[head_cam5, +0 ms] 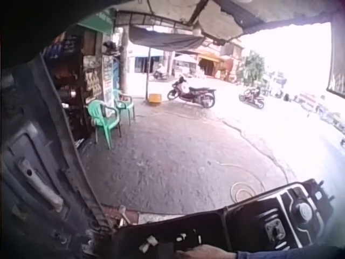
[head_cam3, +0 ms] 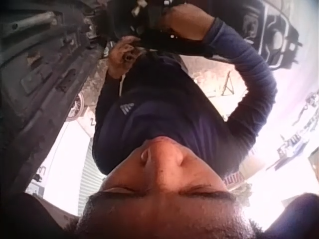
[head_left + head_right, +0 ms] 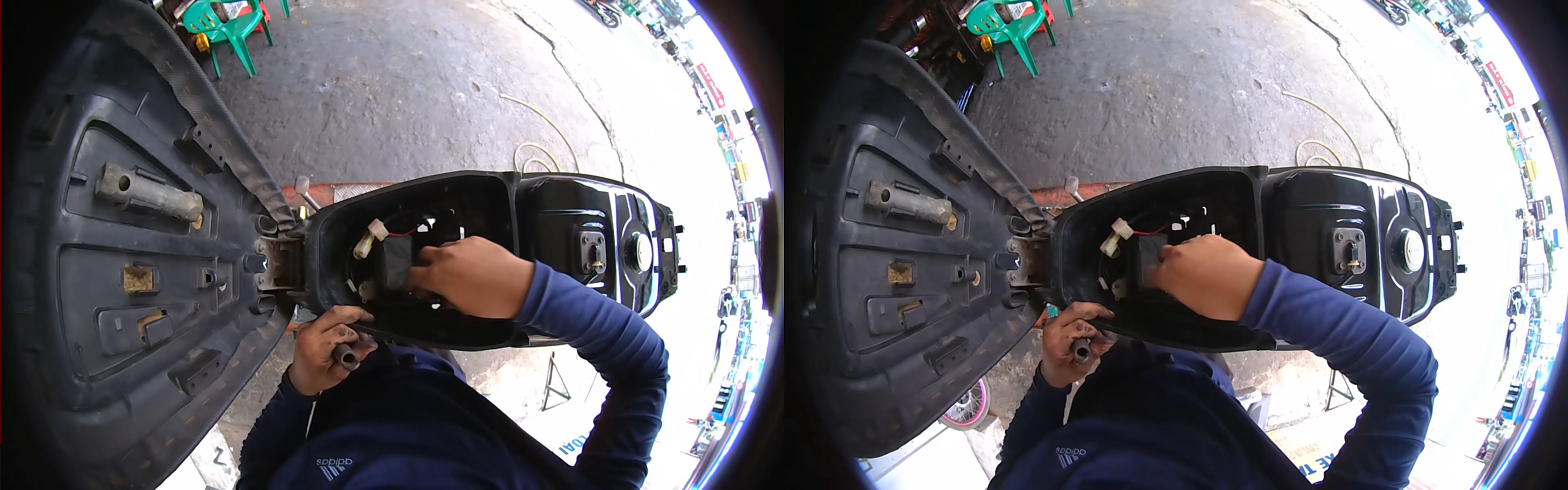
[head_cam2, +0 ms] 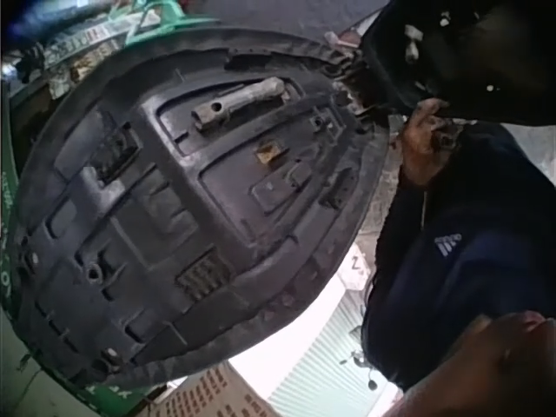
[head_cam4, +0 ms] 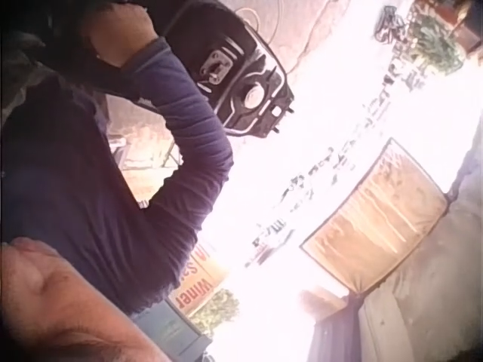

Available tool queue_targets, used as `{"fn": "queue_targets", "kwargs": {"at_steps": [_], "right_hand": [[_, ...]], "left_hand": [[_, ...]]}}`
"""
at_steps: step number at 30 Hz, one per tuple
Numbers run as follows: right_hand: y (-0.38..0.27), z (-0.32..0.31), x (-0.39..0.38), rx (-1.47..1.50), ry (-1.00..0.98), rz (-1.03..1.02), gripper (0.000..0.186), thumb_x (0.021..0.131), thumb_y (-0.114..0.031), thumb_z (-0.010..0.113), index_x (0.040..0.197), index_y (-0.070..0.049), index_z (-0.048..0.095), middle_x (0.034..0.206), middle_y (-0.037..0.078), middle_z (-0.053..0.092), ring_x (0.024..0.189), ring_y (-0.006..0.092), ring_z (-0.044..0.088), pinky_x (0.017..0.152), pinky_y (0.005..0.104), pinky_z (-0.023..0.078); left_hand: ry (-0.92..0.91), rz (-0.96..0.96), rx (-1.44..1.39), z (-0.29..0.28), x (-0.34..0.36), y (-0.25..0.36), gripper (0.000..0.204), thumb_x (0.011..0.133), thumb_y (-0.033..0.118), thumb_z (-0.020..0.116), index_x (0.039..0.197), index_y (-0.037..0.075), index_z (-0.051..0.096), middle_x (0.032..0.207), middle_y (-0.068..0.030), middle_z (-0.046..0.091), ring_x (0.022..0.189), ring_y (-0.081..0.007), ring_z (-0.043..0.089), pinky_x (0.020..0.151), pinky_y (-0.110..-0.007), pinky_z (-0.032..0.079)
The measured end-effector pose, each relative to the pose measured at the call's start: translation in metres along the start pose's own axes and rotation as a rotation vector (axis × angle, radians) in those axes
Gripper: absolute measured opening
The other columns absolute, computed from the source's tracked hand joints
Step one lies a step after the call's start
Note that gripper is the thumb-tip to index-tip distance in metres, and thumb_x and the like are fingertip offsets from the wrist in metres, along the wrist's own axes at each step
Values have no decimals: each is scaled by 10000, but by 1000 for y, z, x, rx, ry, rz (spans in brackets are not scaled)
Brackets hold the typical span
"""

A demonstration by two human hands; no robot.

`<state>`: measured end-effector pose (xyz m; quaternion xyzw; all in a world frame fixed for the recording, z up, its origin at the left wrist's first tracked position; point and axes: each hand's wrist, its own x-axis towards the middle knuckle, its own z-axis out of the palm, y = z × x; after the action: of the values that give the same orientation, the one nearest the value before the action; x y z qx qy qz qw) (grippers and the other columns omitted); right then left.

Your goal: Installing and connecting electrical wiring and components on a motorcycle under the seat area.

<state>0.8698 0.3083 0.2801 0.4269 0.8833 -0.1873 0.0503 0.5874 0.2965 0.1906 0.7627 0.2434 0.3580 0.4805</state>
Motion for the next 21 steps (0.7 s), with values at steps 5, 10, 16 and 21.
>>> {"fn": "queue_targets", "kwargs": {"at_steps": [5,10,16,21], "right_hand": [[10,-51,-11,82,215,203,349,816,-132,738,1133,-33,628,963,163,654,882,367,672,756,463,539],[21,-8,47,-152,271,-31,374,848,-143,643,1216,-79,665,805,122,686,740,318,699,640,431,552],[26,12,77,-483,229,-95,190,868,-178,588,944,-86,737,734,70,694,701,275,712,589,385,548],[29,-19,52,-232,171,0,326,812,-192,699,1116,-74,686,853,163,709,814,372,697,709,468,557]], "left_hand": [[-26,93,-38,-8,1,-11,261,772,-15,793,847,-12,543,1125,-205,667,793,-231,730,642,-316,592],[-33,53,-106,-4,-5,-13,251,838,37,761,917,-10,528,1174,-222,656,834,-232,728,693,-305,585],[427,-43,-554,29,-34,17,189,925,105,707,956,-3,555,1172,-247,653,845,-238,713,722,-375,592],[640,-84,-544,24,-85,13,182,993,194,643,956,26,583,961,-207,692,770,-217,693,643,-324,566]]}}
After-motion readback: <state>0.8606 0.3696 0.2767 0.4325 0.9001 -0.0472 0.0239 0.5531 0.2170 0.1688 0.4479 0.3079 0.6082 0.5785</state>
